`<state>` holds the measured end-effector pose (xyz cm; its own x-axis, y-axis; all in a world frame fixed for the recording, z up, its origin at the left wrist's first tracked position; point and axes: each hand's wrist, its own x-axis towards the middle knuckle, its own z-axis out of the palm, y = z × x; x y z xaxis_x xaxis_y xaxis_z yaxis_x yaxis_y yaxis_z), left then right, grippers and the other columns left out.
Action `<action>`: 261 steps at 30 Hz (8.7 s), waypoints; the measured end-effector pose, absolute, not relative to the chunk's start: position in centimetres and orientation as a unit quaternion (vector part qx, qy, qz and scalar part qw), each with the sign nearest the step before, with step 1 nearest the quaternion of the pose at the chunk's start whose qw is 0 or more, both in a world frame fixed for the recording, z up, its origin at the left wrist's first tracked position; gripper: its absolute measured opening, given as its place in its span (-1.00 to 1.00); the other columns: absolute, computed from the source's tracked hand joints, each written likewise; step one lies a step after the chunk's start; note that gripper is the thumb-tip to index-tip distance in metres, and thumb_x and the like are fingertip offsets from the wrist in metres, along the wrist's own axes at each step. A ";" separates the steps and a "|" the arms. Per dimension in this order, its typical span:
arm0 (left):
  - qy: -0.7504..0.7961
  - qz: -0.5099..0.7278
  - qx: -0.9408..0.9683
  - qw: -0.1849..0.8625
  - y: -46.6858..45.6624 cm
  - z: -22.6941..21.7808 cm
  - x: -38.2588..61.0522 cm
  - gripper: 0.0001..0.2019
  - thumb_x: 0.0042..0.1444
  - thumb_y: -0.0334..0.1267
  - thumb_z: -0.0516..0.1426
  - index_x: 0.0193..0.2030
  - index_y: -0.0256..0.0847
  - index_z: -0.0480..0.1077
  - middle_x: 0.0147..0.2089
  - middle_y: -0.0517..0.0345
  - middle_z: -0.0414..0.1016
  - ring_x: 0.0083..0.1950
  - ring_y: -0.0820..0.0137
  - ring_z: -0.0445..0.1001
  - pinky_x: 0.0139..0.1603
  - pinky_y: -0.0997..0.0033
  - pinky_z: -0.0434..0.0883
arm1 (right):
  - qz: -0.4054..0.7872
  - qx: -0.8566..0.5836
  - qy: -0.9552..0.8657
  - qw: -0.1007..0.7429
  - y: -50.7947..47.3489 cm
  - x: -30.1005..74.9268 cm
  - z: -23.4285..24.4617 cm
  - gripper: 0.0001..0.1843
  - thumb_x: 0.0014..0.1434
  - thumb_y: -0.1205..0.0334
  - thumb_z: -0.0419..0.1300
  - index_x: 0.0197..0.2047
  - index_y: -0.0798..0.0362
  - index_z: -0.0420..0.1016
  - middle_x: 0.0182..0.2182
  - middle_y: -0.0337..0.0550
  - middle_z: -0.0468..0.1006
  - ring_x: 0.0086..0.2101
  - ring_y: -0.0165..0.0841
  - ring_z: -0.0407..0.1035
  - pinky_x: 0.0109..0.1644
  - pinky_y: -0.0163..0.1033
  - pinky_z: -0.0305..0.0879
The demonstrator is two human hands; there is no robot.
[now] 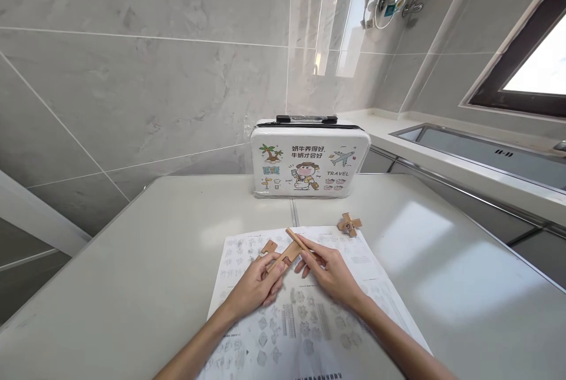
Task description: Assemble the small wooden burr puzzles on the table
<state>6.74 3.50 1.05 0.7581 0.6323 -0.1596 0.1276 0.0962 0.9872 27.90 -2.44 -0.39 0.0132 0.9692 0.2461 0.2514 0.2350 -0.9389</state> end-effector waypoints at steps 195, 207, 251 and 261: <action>0.246 0.246 0.479 0.806 4.3 1.4 6.6 -0.67 0.32 0.01 0.25 -0.12 -0.28 0.51 -0.27 0.03 0.52 -0.39 0.44 0.33 -0.20 0.34 0.34 | 0.603 -0.376 -0.454 0.537 -2.5 27.9 0.0 -0.54 0.34 -0.24 0.26 0.01 -0.08 0.27 -0.30 -0.20 0.64 -0.48 -0.35 0.47 -0.40 -0.26 0.21; 0.201 0.147 0.505 0.826 4.0 0.7 6.3 -0.65 0.41 0.09 0.11 0.00 -0.19 0.39 -0.46 0.16 0.53 -0.66 0.49 0.34 -0.54 0.44 0.37 | 0.623 -0.361 -0.490 0.491 -2.6 27.5 0.0 -0.51 0.35 -0.28 0.20 0.02 -0.05 0.26 -0.27 -0.19 0.63 -0.48 -0.34 0.53 -0.43 -0.28 0.24; 0.195 0.169 0.520 0.814 3.6 0.9 6.5 -0.49 0.29 0.26 0.16 -0.25 -0.24 0.38 -0.64 0.44 0.19 -0.69 0.61 -0.02 -0.60 0.50 0.27 | 0.651 -0.328 -0.524 0.440 -2.8 28.4 0.7 -0.65 0.46 -0.09 0.18 -0.10 0.06 0.49 -0.40 -0.25 0.54 -0.59 -0.52 0.20 -0.33 -0.26 0.21; 0.215 0.210 0.497 0.814 4.4 0.6 6.3 -0.60 0.34 0.12 0.20 -0.25 -0.23 0.38 -0.61 0.46 0.06 -0.62 0.59 -0.11 -0.56 0.55 0.26 | 0.709 -0.327 -0.307 0.544 -2.1 28.8 -1.0 -0.66 0.33 -0.04 0.35 -0.24 0.07 0.48 -0.36 -0.22 0.49 -0.56 -0.53 0.14 -0.48 -0.33 0.03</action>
<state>6.33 4.38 0.55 0.8189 0.5563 -0.1409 -0.1286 0.4171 0.8997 28.78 -2.06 -0.96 -0.1945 0.9722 -0.1306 -0.5705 -0.2204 -0.7911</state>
